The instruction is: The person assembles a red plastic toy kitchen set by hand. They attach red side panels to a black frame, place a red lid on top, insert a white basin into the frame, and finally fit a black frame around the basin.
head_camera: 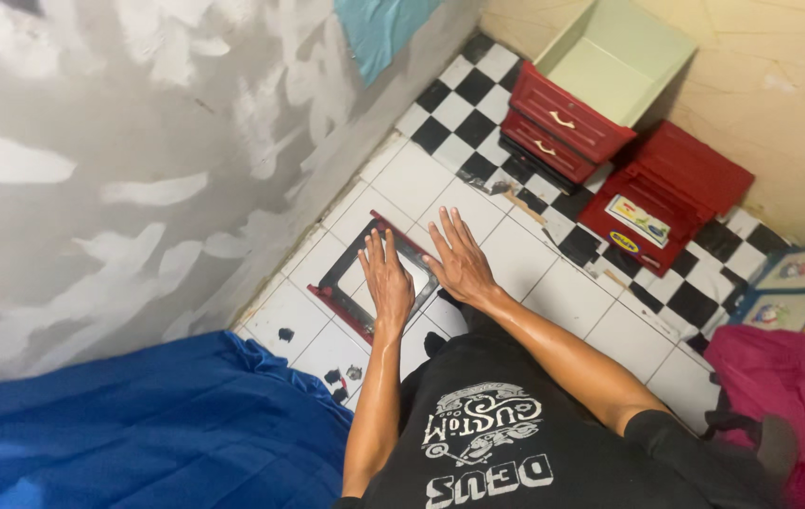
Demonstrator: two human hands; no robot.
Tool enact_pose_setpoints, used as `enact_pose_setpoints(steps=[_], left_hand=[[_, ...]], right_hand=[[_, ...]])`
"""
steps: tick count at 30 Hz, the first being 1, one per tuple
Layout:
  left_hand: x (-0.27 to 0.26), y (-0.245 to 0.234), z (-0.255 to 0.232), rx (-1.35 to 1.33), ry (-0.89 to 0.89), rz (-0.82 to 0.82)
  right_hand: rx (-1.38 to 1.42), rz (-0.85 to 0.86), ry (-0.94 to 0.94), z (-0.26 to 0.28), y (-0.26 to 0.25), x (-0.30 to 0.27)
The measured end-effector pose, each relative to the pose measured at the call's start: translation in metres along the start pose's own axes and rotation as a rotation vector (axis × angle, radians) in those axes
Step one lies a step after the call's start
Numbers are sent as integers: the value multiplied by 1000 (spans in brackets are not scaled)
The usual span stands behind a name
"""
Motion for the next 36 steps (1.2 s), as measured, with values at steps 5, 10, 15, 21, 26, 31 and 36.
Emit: enact_pose_setpoints(steps=[5, 10, 15, 21, 26, 31, 36], left_hand=[[11, 26, -32, -38, 110, 74], [21, 53, -50, -70, 189, 166], [34, 87, -76, -42, 272, 251], [46, 129, -136, -68, 401, 360], [51, 154, -187, -94, 511, 377], [50, 178, -236, -210, 591, 386], [41, 211, -281, -239, 651, 435]], right_hand=[[21, -51, 133, -31, -17, -15], [4, -82, 239, -59, -22, -30], [8, -106, 370, -97, -36, -55], [-5, -180, 543, -148, -70, -89], [-1, -246, 613, -183, -98, -111], [4, -290, 719, -218, -123, -144], [-35, -336, 814, -255, -142, -181]])
Point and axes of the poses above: each hand's wrist, its own x-axis towards the middle knuckle, its own y-axis out of the palm, z = x × y, the point moved 7 cm from there along x, towards the middle knuckle, and after that the axes turned 11 degrees about y, right-handed, at the moved point
